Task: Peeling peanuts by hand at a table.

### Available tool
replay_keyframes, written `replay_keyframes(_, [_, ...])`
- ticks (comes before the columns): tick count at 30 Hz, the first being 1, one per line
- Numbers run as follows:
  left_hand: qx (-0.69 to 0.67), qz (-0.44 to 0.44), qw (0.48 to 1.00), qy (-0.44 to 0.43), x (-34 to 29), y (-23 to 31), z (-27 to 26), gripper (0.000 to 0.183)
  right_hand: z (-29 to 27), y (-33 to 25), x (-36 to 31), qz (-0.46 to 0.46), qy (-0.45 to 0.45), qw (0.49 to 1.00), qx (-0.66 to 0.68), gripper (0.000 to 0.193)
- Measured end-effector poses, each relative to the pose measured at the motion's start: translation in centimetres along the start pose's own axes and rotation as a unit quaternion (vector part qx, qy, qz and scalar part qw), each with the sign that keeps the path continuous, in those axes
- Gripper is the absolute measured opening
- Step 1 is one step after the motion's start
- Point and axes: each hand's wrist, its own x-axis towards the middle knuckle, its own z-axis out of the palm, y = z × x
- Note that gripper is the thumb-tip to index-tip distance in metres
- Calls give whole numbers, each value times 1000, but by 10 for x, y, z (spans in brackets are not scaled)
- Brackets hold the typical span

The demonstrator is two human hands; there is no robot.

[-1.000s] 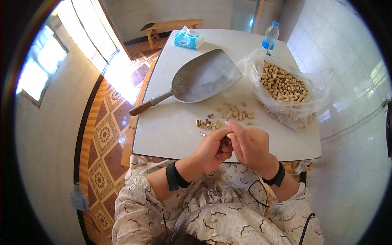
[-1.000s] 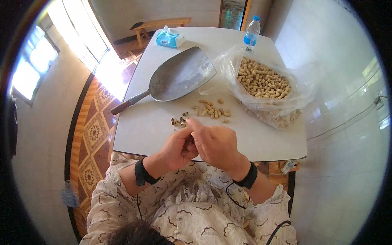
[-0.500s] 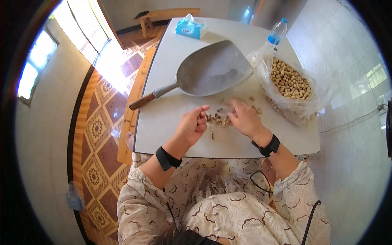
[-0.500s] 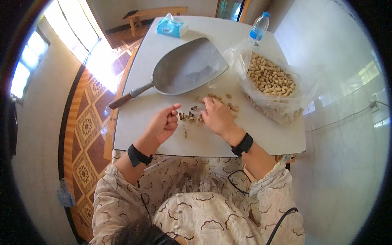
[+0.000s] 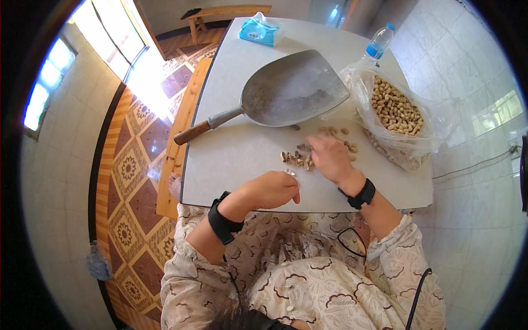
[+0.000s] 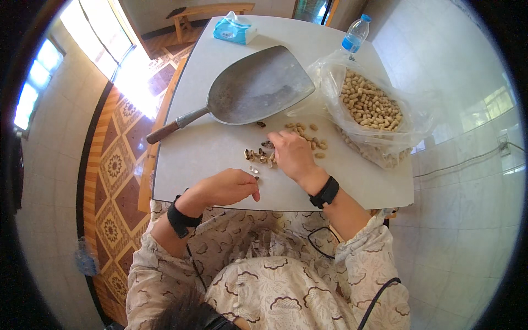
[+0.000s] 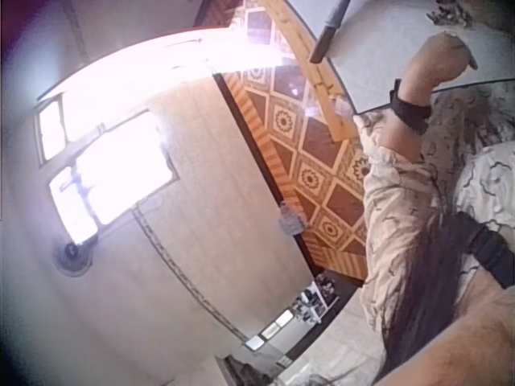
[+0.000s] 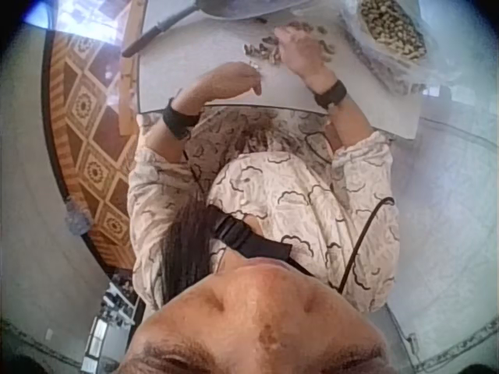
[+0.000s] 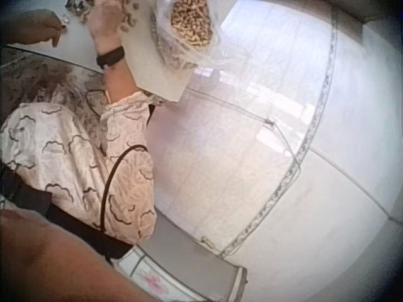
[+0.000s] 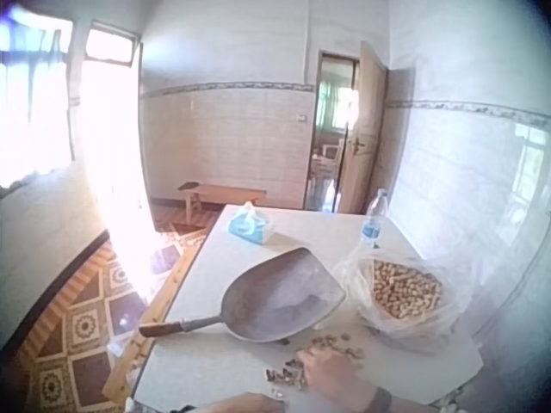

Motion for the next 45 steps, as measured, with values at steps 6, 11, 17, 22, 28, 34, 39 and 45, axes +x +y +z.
replay_keyframes(6, [76, 2, 997, 19, 23, -21, 7, 29, 7, 10, 18, -25, 68, 990, 123, 16])
replay_keyframes(11, [-101, -73, 982, 140, 29, -11, -2, 26, 13, 14, 26, -79, -74, 993, 53, 32])
replay_keyframes(17, [-421, -45, 892, 158, 8, -2, -18, 26, -12, 11, 11, 20, 61, 987, 146, 28])
replay_keyframes(22, [-539, -17, 821, 185, 5, 12, -24, 25, -19, 36, 11, 57, 46, 997, -3, 23])
replay_keyframes(28, [-594, -6, 786, 171, 11, 10, -18, 25, 5, 41, 19, -17, 102, 993, -48, 22])
replay_keyframes(34, [-541, 30, 819, 189, 10, 10, -11, 25, -25, 5, 8, 85, 37, 935, 343, 34])
replay_keyframes(39, [-432, 111, 877, 178, 3, 26, -5, 34, -50, -24, -16, 168, -60, 512, 840, 54])
replay_keyframes(45, [-395, 159, 888, 175, 3, 31, 0, 30, -35, -28, -28, 180, -48, 487, 854, 50])
